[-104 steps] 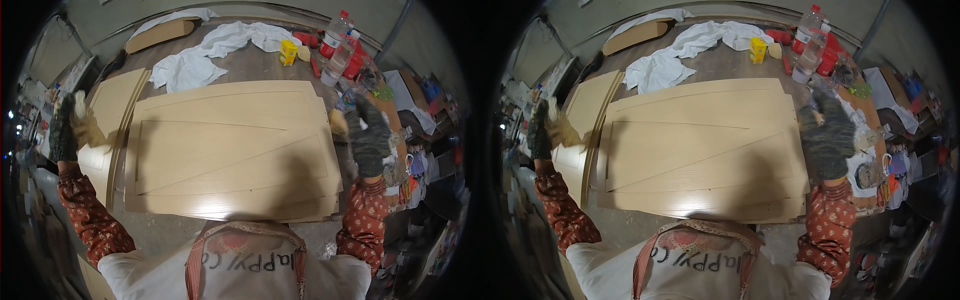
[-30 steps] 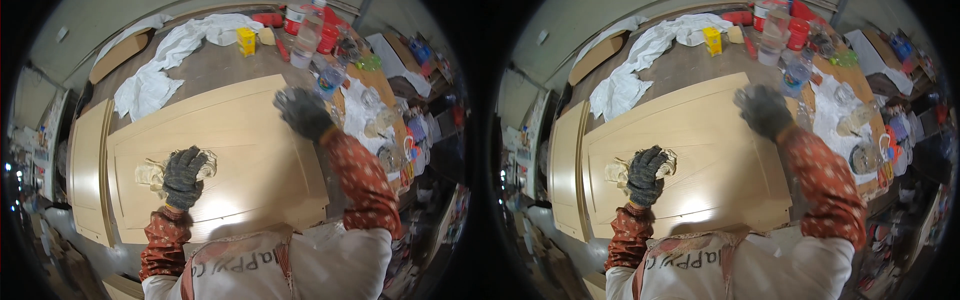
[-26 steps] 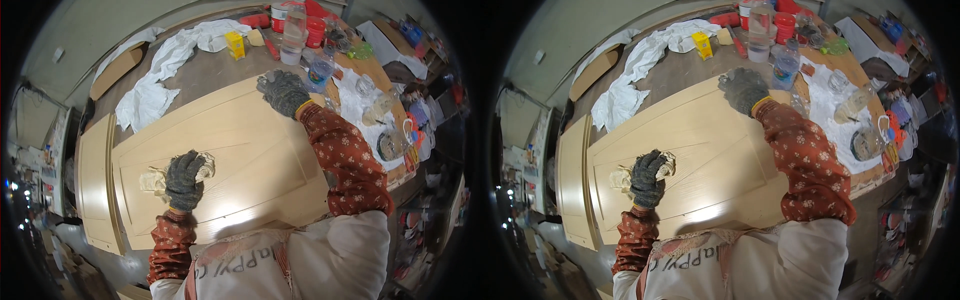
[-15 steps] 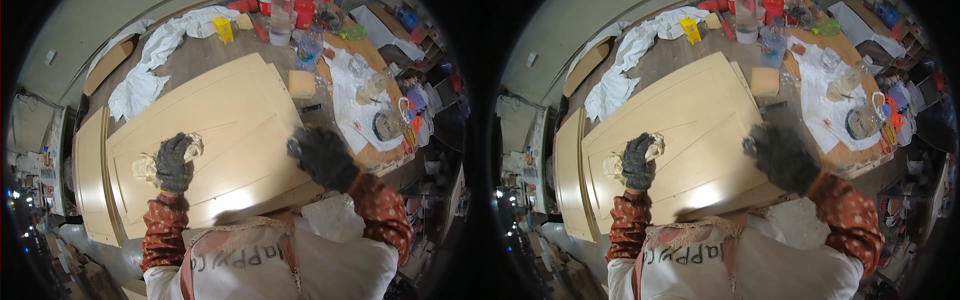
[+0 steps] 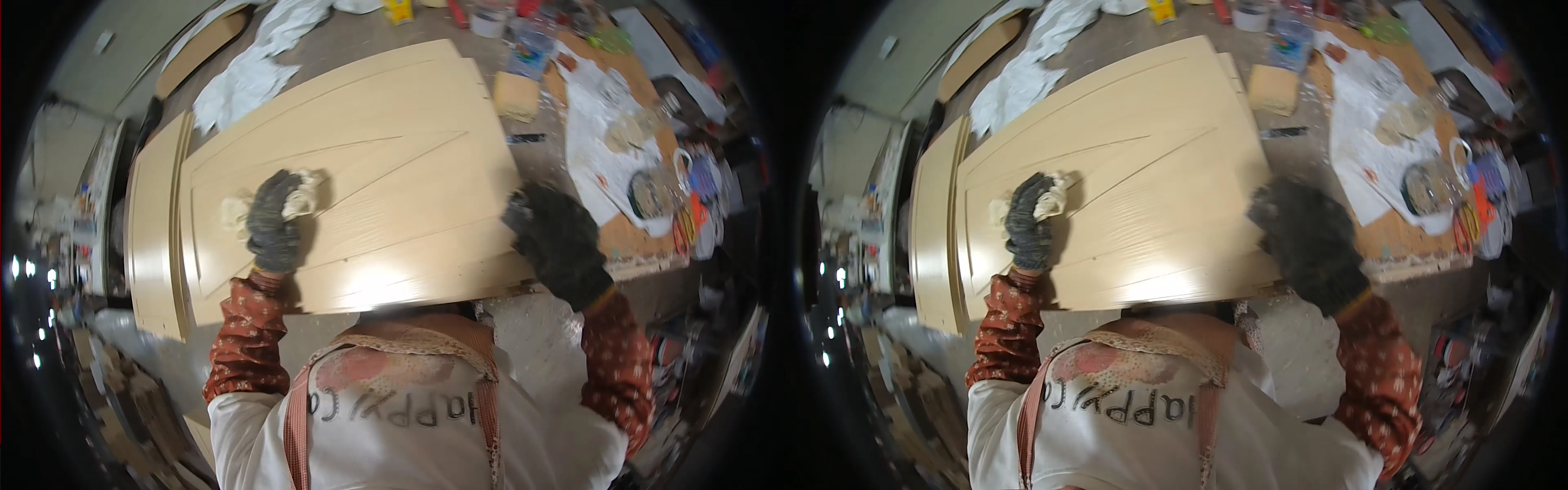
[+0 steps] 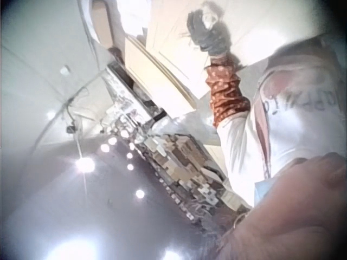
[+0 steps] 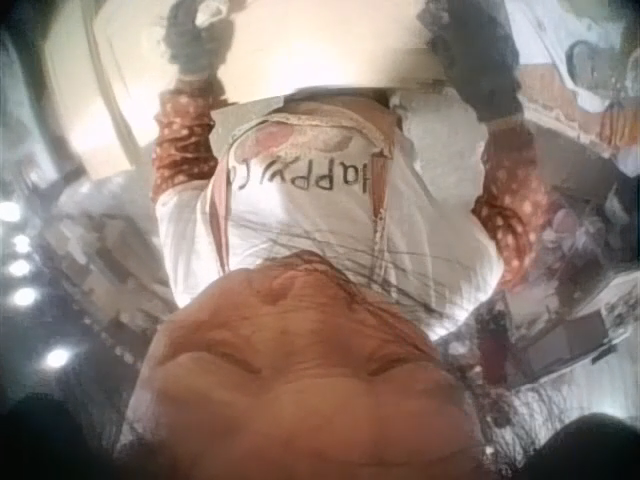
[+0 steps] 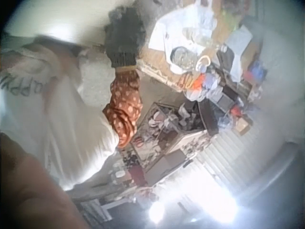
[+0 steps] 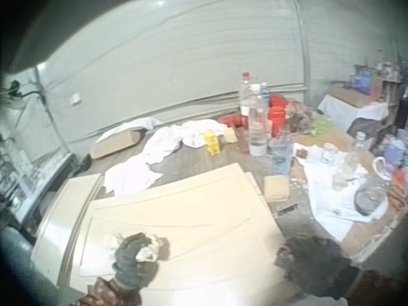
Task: The person wipes and sands wooden cabinet doors with a cloth and a sanding block. Then, the person applies paste from a cup into the joints of a wooden door using a small wooden stick.
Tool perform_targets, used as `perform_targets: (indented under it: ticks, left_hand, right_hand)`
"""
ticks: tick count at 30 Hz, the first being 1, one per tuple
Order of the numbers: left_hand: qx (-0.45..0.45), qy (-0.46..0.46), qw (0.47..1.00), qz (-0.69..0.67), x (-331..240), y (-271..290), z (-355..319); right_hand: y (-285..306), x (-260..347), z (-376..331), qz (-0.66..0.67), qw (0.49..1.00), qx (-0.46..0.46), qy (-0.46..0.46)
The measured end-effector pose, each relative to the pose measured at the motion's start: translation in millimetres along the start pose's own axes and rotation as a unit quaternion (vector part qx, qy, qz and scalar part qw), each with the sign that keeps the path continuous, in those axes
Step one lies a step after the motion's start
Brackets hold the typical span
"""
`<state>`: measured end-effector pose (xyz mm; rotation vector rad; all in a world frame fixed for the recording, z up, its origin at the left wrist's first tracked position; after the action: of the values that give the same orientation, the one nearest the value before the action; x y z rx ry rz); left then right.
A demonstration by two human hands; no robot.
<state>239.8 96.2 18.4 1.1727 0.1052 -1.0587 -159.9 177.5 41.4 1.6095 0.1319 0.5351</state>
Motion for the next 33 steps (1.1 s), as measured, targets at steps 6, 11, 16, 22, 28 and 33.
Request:
perform_targets:
  ticks: [6, 11, 16, 22, 28, 33]
  left_hand:
    - [0.242, -0.084, 0.964, 0.074, -114.2, -106.7, -17.4]
    - [0.253, 0.043, 0.923, 0.286, -71.4, -92.0, -94.5]
    - [0.026, 0.246, 0.947, 0.205, 15.4, 73.9, -264.7]
    - [-0.443, 0.421, 0.791, 0.038, -3.5, 146.7, -321.0]
    - [-0.133, 0.002, 0.989, -0.067, -61.6, 23.2, -160.3]
    - [0.15, 0.067, 0.922, 0.352, -67.7, 13.6, -141.8]
  right_hand:
    - [-20.7, 13.3, 11.0, -0.1, 0.995, -0.009, 0.026]
    - [-23.7, 21.7, 9.8, -0.099, 0.99, -0.064, 0.077]
    - [-26.8, 14.8, 5.2, -0.078, 0.994, -0.058, 0.054]
    - [-20.0, 67.4, 31.5, -0.073, 0.986, -0.01, 0.147]
    - [-24.1, 134.5, 67.4, -0.022, 0.965, 0.044, 0.257]
    - [-33.5, 138.1, 69.9, -0.071, 0.949, 0.074, 0.299]
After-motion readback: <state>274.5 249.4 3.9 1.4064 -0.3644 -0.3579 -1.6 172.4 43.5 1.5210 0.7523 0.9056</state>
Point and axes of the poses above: each hand's wrist, its own z-axis towards the middle knuckle, its own y-axis out of the back of the hand, x = y × z, the point moved 2 cm from there along z, towards the middle knuckle, and after that the axes turned 13 degrees about x, right-handed, at the moved point
